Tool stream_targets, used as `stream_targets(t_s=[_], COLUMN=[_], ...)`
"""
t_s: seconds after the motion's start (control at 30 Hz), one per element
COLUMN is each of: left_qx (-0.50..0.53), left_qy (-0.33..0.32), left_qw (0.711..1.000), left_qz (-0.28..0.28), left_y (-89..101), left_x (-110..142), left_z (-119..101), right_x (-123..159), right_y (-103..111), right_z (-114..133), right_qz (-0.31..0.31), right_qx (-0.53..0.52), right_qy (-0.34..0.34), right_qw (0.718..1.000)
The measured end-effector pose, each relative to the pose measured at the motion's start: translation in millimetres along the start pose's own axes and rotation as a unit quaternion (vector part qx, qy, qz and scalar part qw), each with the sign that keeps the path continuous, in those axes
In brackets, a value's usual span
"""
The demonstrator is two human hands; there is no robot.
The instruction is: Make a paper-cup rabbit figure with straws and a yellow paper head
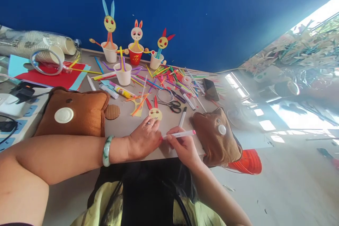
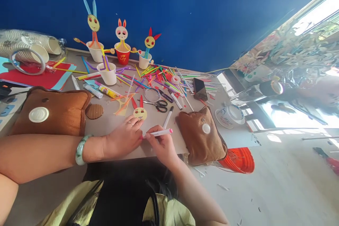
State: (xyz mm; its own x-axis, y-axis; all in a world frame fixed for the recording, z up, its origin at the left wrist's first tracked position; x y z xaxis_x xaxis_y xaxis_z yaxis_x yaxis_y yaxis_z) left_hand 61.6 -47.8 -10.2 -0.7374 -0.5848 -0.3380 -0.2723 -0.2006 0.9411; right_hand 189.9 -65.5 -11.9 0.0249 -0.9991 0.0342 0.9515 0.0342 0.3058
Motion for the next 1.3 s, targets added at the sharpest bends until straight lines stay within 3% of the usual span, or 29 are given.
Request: stream_targets(t_s=[0.2,0.33,0.43,0.5,0.57,0.73,0.83,1.07,1.3], left_qx=[-0.018,-0.039,-0.043,-0.049,-0.056,-0.058,-0.05,-0.037,-0.036], left_qy=[-0.001,-0.017,-0.027,-0.025,-0.02,-0.026,-0.027,-0.036,-0.04], left_qw=[1.0,0.999,0.999,0.998,0.998,0.998,0.998,0.998,0.998], left_qz=[0.007,0.011,0.007,-0.001,-0.009,-0.013,-0.013,-0.046,-0.04], left_y=[1.7,-5.1,-11.5,-14.3,-15.3,-8.0,-1.0,2.8,1.1], left_x=[-1.8,4.0,8.7,10.0,10.1,8.3,8.2,11.6,12.2], left_z=[0.5,-2.8,-6.2,-7.0,-6.9,-9.1,-10.9,-14.8,-15.3], right_x=[-6.9,-15.3,-19.3,-19.3,-20.3,-35.7,-44.8,-46.4,-45.3], right_y=[8.2,50.2,80.0,85.1,74.6,24.2,9.3,4.6,1.7], right_z=[8.6,25.4,34.2,34.7,31.3,22.7,18.8,2.8,10.0], right_qz=[-0.058,-0.176,-0.221,-0.24,-0.236,-0.174,-0.158,-0.149,-0.14], right_qx=[-0.013,0.013,0.022,0.02,0.011,0.022,0.066,0.112,0.192], right_qy=[0.031,0.063,0.072,0.077,0.081,0.097,0.112,0.127,0.171], right_qw=[0.998,0.982,0.972,0.968,0.968,0.98,0.979,0.974,0.956])
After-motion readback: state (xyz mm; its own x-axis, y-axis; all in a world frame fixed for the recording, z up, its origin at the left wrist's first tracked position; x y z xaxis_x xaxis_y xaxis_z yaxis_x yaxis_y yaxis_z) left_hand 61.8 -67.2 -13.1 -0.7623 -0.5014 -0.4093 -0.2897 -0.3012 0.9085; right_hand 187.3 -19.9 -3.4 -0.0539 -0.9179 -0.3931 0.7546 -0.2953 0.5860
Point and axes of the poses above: each hand's wrist, its own x-axis away from the middle knuckle, its own y-axis out of the back of the hand, z = x × y, the point moved 6 cm from there along -x, towards the middle knuckle, and after that the axes turned 4 degrees about -z, right-handed, at the moved point
